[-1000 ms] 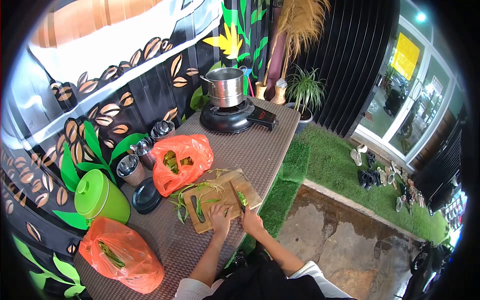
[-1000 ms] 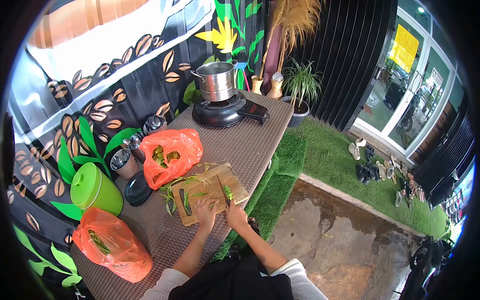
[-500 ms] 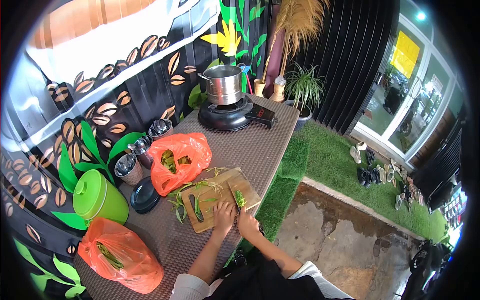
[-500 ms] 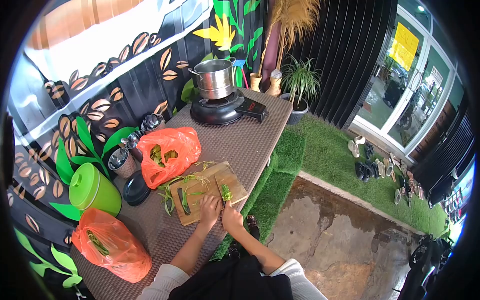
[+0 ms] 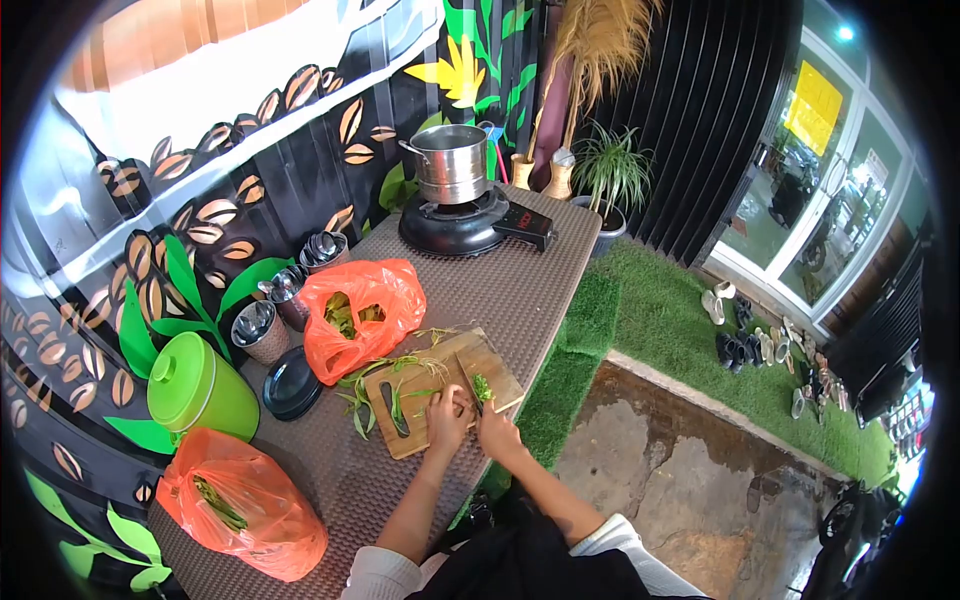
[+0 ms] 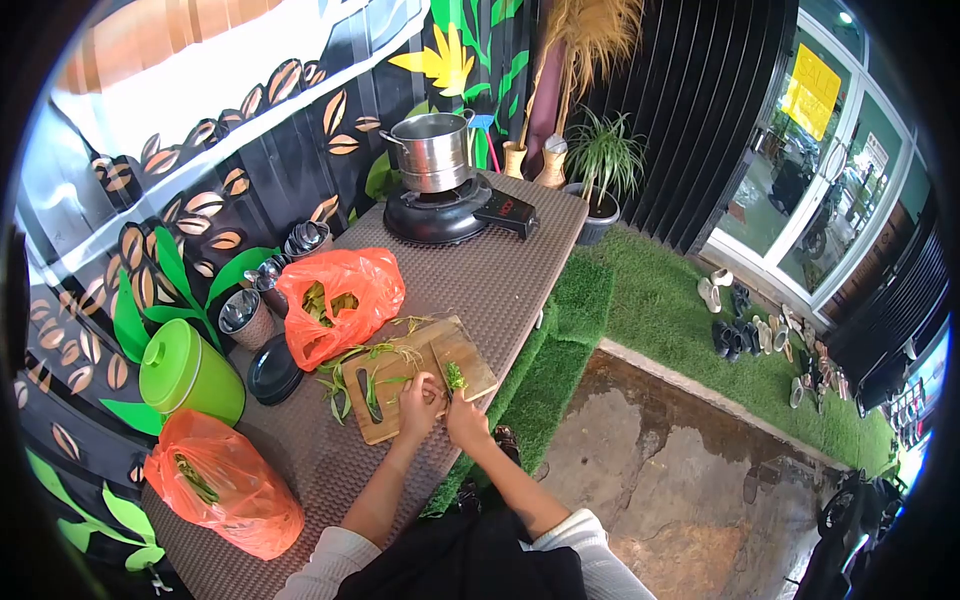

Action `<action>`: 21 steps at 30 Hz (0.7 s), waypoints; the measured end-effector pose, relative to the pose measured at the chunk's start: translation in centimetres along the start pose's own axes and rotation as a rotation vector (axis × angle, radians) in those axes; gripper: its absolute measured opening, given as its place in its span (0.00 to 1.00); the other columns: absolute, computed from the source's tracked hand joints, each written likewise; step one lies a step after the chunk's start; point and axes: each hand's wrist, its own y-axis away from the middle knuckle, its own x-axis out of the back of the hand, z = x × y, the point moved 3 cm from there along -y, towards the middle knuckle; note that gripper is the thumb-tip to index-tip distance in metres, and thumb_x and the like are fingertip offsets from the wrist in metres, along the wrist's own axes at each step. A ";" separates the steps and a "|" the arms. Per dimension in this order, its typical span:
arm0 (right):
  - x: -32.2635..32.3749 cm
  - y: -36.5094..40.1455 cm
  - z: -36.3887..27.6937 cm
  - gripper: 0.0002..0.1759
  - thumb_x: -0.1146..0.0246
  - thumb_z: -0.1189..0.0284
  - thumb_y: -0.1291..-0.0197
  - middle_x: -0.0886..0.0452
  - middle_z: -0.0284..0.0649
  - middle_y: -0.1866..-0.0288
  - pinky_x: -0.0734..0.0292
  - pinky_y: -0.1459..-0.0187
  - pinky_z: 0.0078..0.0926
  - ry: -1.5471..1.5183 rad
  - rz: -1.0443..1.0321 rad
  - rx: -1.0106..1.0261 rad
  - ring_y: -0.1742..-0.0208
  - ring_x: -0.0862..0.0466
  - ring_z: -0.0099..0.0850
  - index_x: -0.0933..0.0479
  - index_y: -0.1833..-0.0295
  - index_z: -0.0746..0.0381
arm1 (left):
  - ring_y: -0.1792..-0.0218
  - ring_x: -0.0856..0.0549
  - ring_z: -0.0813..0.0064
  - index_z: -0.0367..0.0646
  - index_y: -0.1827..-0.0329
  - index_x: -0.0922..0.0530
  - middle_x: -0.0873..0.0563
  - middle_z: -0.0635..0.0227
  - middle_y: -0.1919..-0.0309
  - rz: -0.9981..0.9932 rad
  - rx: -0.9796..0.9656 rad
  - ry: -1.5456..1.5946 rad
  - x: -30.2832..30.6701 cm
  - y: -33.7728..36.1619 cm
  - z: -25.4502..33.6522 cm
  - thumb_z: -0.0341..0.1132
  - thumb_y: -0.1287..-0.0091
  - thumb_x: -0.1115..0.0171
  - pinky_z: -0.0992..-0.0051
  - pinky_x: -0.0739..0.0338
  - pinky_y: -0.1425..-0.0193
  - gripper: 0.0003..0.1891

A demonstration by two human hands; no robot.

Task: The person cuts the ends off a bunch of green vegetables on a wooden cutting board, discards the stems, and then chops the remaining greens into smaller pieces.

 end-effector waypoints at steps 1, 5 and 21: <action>0.6 -0.3 0.0 0.20 0.48 0.65 0.34 0.19 0.62 0.65 0.21 0.60 0.53 -0.010 0.025 0.044 0.61 0.17 0.60 0.39 0.44 0.68 | 0.64 0.19 0.65 0.40 0.59 0.25 0.16 0.64 0.70 0.007 -0.048 -0.016 0.0 0.0 -0.1 0.22 0.49 0.35 0.70 0.24 0.60 0.14; 1.4 1.3 -0.3 0.18 0.49 0.65 0.34 0.19 0.62 0.65 0.21 0.60 0.54 0.015 0.021 0.060 0.61 0.17 0.59 0.39 0.46 0.68 | 0.65 0.18 0.67 0.39 0.59 0.26 0.16 0.64 0.70 0.011 -0.062 0.019 -0.4 0.2 -0.8 0.23 0.49 0.34 0.70 0.24 0.61 0.15; 0.0 2.7 -1.7 0.19 0.50 0.65 0.34 0.18 0.61 0.61 0.21 0.54 0.51 0.018 -0.015 -0.069 0.56 0.17 0.56 0.39 0.44 0.67 | 0.70 0.20 0.67 0.39 0.62 0.26 0.17 0.64 0.70 0.089 -0.117 0.023 -0.3 0.8 -0.9 0.24 0.47 0.34 0.70 0.27 0.64 0.11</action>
